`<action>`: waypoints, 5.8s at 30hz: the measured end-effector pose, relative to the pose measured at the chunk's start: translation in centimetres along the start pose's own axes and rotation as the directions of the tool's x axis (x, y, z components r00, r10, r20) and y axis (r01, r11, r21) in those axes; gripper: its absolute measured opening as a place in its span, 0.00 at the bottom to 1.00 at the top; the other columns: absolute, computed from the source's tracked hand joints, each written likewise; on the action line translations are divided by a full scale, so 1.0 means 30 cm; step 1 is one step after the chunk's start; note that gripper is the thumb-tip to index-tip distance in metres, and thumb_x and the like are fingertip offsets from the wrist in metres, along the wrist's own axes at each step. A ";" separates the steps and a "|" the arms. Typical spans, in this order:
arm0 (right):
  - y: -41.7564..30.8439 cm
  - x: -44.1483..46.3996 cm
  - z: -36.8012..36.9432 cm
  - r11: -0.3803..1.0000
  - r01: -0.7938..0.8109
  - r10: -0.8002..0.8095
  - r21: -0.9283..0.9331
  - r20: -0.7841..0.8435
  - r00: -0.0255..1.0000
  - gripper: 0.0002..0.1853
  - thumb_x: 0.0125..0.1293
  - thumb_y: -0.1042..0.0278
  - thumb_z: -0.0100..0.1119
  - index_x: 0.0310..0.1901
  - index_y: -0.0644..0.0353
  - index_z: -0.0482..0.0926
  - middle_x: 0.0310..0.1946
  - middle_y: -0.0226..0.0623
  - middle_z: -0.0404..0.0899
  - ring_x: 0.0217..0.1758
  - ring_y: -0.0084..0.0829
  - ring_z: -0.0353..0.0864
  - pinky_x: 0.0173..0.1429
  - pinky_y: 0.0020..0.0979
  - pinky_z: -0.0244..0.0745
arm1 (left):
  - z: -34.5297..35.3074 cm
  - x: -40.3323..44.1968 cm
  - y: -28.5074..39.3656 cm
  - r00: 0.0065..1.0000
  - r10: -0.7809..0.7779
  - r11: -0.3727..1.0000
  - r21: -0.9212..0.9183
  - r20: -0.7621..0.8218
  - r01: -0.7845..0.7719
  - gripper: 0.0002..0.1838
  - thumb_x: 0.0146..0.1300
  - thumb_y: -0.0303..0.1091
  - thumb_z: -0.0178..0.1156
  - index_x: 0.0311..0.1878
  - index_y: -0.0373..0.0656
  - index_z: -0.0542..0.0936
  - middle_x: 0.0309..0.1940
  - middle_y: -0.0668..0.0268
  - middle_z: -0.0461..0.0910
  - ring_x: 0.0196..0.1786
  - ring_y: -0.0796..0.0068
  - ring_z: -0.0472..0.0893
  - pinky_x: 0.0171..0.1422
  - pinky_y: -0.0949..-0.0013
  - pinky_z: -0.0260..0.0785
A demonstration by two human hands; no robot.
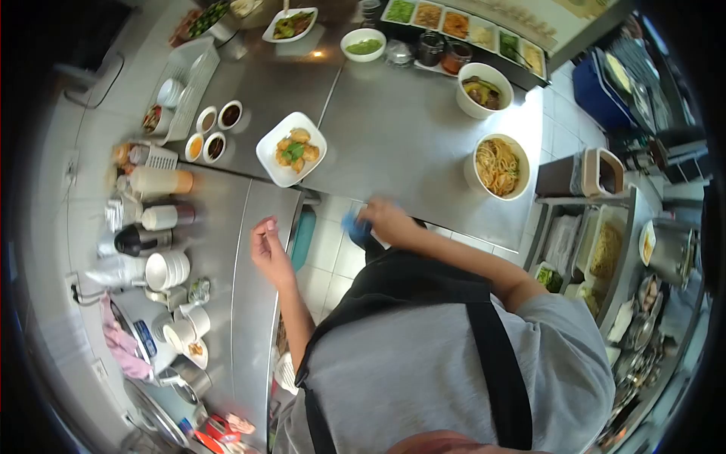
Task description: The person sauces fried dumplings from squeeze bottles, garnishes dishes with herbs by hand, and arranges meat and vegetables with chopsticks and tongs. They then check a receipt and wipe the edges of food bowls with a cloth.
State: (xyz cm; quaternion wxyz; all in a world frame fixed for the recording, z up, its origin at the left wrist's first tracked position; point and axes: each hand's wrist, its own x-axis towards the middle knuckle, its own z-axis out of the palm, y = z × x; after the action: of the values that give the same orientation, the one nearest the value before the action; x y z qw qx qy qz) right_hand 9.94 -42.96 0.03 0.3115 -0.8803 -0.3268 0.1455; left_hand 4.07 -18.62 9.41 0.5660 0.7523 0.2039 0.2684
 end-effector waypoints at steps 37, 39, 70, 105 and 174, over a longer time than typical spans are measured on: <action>0.340 -0.803 -0.734 0.822 -0.549 0.542 0.150 -0.500 0.675 0.12 0.61 0.62 0.64 0.41 0.62 0.84 0.31 0.46 0.82 0.31 0.41 0.82 0.38 0.35 0.74 | 1.046 -0.253 0.200 0.569 -0.090 0.961 0.221 0.818 -0.166 0.19 0.66 0.46 0.55 0.42 0.36 0.73 0.37 0.53 0.81 0.39 0.56 0.81 0.47 0.60 0.72; 0.396 -0.784 -0.701 0.901 -0.434 0.339 0.020 -0.656 0.675 0.11 0.58 0.64 0.67 0.38 0.62 0.84 0.35 0.43 0.83 0.34 0.40 0.83 0.41 0.34 0.75 | 1.055 -0.285 0.156 0.623 -0.066 0.966 0.206 0.779 -0.155 0.17 0.66 0.44 0.54 0.40 0.36 0.73 0.34 0.53 0.80 0.37 0.54 0.80 0.46 0.58 0.71; -0.661 0.383 -0.066 0.628 -0.306 0.065 0.715 0.344 0.937 0.13 0.68 0.56 0.56 0.39 0.57 0.73 0.32 0.27 0.72 0.34 0.18 0.71 0.38 0.24 0.70 | -0.717 -0.107 -0.107 0.876 -0.122 0.811 0.462 -0.467 0.359 0.21 0.57 0.41 0.67 0.45 0.35 0.74 0.52 0.48 0.71 0.50 0.50 0.75 0.53 0.57 0.70; -1.249 1.116 0.429 0.680 0.710 -0.653 0.181 0.590 0.475 0.09 0.55 0.66 0.64 0.38 0.56 0.86 0.31 0.44 0.84 0.34 0.41 0.84 0.43 0.36 0.78 | -0.954 0.221 -0.359 0.917 -0.141 0.878 0.380 -0.373 0.290 0.12 0.60 0.38 0.65 0.38 0.38 0.86 0.22 0.64 0.81 0.17 0.79 0.77 0.24 0.72 0.68; -1.036 1.010 0.394 0.829 0.557 -0.557 0.049 0.173 0.813 0.15 0.48 0.65 0.68 0.36 0.58 0.76 0.26 0.45 0.79 0.32 0.46 0.80 0.38 0.40 0.75 | -0.914 0.365 -0.265 0.989 0.141 0.616 0.786 -0.052 -0.047 0.11 0.62 0.44 0.59 0.40 0.54 0.87 0.37 0.69 0.82 0.38 0.60 0.82 0.41 0.60 0.74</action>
State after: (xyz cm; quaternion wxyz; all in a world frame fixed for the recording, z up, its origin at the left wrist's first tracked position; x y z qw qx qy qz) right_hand 12.00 0.98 9.42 0.3079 -0.7301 -0.5969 0.1259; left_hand -4.90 10.62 9.56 0.1555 0.9173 0.2911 0.2227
